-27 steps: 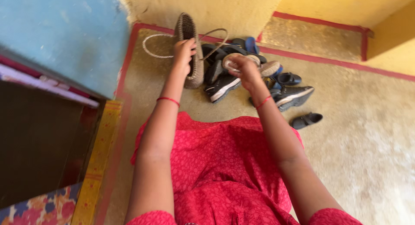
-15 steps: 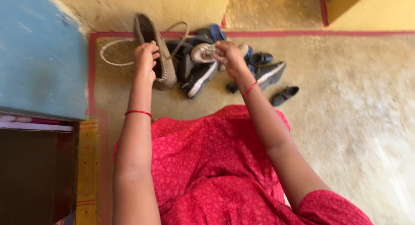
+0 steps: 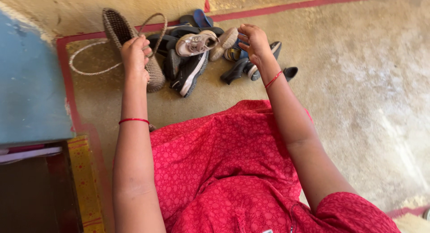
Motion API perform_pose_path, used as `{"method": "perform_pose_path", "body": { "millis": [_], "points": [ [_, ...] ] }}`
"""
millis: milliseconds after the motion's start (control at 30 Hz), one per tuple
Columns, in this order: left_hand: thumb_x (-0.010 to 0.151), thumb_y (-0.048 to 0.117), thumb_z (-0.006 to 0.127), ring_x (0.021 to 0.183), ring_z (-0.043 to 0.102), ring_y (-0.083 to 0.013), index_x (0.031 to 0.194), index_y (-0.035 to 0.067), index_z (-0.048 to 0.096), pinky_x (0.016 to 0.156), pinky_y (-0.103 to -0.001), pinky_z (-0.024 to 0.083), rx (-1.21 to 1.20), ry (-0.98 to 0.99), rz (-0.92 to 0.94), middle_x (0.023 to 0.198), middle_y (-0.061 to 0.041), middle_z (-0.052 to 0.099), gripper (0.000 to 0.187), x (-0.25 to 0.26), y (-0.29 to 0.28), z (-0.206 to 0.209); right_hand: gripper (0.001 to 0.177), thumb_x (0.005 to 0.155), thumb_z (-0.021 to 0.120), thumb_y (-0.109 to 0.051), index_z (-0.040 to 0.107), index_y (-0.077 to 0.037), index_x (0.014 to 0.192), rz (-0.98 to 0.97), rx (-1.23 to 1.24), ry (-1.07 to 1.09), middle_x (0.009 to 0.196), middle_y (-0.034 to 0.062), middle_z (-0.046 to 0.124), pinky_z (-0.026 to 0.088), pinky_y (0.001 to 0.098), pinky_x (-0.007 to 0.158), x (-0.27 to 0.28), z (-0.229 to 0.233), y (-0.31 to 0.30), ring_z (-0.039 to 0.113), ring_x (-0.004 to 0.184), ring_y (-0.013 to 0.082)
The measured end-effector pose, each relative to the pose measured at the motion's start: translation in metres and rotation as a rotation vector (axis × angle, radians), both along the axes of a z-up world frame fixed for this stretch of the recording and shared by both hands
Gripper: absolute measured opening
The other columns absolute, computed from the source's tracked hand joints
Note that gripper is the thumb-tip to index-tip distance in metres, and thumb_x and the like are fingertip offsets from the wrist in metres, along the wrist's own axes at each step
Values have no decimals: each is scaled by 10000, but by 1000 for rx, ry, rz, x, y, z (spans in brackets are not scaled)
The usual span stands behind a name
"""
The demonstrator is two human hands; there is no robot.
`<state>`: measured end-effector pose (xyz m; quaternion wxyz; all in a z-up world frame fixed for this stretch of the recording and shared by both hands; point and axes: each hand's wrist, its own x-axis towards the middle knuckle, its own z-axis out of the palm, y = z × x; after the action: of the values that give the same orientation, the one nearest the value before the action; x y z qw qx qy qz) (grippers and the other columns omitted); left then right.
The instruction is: The person cleans a pair of black sneakers by hand using a small piece of cloth, wiping the exterior and checking the inner parts.
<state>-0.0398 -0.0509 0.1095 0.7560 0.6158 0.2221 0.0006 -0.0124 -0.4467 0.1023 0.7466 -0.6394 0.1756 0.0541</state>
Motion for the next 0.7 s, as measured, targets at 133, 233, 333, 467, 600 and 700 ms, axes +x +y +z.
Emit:
{"method": "perform_pose_path", "body": {
  "millis": [133, 233, 333, 467, 600, 700],
  "points": [
    [893, 316, 679, 828, 633, -95, 1124, 69, 712, 671, -256, 456, 40, -39, -1, 1018, -30, 746, 340, 10, -14, -5, 562, 932, 667, -323, 525, -27, 1389, -16, -26, -17, 1368, 152, 640, 437, 457, 1028, -3, -2, -10, 582, 1279, 296],
    [883, 311, 683, 788, 617, -100, 1121, 59, 728, 608, -243, 416, -7, -48, -25, 1000, -35, 745, 350, 22, -27, -14, 563, 931, 669, -344, 540, -25, 1377, -27, -51, 2, 1363, 164, 637, 459, 461, 1011, -3, -4, -18, 600, 1270, 303],
    [890, 317, 677, 769, 609, -109, 1126, 43, 725, 566, -245, 393, -26, -69, -34, 989, -49, 737, 365, 33, -46, -28, 562, 931, 661, -367, 537, -46, 1374, -31, -29, 24, 1373, 146, 633, 477, 454, 987, -2, -5, -29, 593, 1263, 298],
    [924, 330, 659, 770, 599, -121, 1148, 8, 712, 579, -256, 430, -38, -110, -37, 1012, -84, 727, 396, 45, -65, -49, 566, 931, 659, -378, 537, -59, 1382, -34, -39, 42, 1393, 136, 628, 476, 446, 949, -3, -6, -36, 584, 1251, 279],
    [924, 368, 604, 773, 605, -133, 1206, 8, 668, 606, -275, 455, -50, -77, -14, 1018, -91, 732, 462, 56, -74, -55, 569, 955, 648, -377, 516, -50, 1402, -20, -41, 36, 1419, 148, 609, 491, 445, 958, -5, -9, -43, 592, 1268, 278],
    [948, 431, 567, 822, 610, -153, 1248, -11, 623, 708, -309, 501, -48, -59, 11, 1058, -119, 721, 537, 53, -77, -50, 581, 973, 635, -376, 502, -32, 1422, 4, -89, 52, 1410, 157, 607, 477, 453, 976, -6, -18, -43, 583, 1268, 287]
  ]
}}
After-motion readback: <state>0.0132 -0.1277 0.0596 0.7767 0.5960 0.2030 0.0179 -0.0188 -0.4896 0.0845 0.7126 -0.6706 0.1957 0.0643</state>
